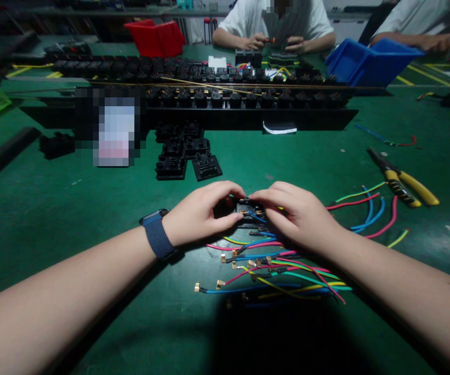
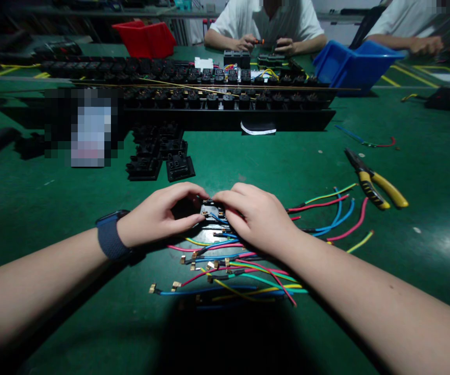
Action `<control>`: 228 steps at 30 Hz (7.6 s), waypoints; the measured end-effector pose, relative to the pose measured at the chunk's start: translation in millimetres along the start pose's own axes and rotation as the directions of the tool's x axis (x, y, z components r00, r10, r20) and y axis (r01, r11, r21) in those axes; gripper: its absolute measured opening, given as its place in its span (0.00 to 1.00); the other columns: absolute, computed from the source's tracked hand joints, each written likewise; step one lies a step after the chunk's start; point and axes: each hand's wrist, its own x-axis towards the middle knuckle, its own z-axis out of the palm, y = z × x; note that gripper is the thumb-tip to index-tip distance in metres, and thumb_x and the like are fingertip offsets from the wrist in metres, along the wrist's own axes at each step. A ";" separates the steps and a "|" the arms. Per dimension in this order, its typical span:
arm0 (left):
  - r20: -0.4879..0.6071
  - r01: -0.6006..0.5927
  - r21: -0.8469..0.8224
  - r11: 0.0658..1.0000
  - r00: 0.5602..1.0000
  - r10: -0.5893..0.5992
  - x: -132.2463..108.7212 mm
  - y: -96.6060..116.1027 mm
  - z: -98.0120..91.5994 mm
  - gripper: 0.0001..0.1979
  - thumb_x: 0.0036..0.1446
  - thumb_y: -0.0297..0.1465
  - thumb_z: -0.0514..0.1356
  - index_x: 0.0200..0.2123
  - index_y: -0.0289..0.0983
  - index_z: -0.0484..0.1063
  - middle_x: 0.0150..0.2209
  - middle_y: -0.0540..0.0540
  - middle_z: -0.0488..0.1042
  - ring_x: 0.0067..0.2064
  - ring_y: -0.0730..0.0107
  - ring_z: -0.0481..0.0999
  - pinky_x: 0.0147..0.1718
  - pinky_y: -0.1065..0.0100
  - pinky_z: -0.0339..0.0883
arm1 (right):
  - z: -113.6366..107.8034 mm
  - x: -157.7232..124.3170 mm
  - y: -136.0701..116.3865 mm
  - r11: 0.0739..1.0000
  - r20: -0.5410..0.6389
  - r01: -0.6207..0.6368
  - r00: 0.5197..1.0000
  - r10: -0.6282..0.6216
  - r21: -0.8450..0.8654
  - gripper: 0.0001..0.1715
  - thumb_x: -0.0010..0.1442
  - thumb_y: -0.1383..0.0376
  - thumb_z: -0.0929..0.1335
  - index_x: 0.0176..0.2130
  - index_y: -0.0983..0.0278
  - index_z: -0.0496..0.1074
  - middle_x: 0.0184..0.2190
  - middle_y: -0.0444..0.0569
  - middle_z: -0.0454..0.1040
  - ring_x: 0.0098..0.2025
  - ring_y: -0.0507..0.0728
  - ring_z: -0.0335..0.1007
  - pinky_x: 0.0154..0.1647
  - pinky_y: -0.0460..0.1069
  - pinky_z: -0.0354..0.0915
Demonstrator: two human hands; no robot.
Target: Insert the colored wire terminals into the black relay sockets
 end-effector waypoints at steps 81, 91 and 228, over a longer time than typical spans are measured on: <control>0.002 -0.011 0.021 1.000 1.000 0.011 -0.2 -0.9 0.6 0.15 0.58 0.35 0.59 0.47 0.36 0.66 0.42 0.48 0.73 0.42 0.71 0.72 0.42 0.69 0.67 | 1.2 0.6 0.1 0.999 -0.019 0.007 1.000 -0.007 0.039 0.16 0.61 0.70 0.61 0.46 0.64 0.72 0.35 0.49 0.72 0.37 0.55 0.68 0.38 0.50 0.64; 0.006 -0.011 0.015 1.000 1.000 0.010 -1.0 0.2 0.1 0.14 0.58 0.35 0.59 0.46 0.36 0.66 0.42 0.48 0.73 0.41 0.71 0.72 0.42 0.69 0.67 | 0.8 1.1 0.2 0.999 -0.013 0.005 1.000 -0.005 0.049 0.16 0.61 0.70 0.61 0.46 0.64 0.72 0.35 0.49 0.72 0.37 0.55 0.68 0.39 0.49 0.64; 0.012 0.011 0.008 1.000 1.000 -0.011 -1.0 -0.7 0.0 0.15 0.58 0.37 0.58 0.45 0.36 0.67 0.41 0.47 0.73 0.41 0.69 0.72 0.41 0.68 0.67 | 0.4 0.6 0.7 0.998 -0.005 0.025 1.000 -0.025 0.052 0.18 0.60 0.71 0.61 0.48 0.64 0.72 0.37 0.50 0.74 0.39 0.55 0.70 0.41 0.50 0.65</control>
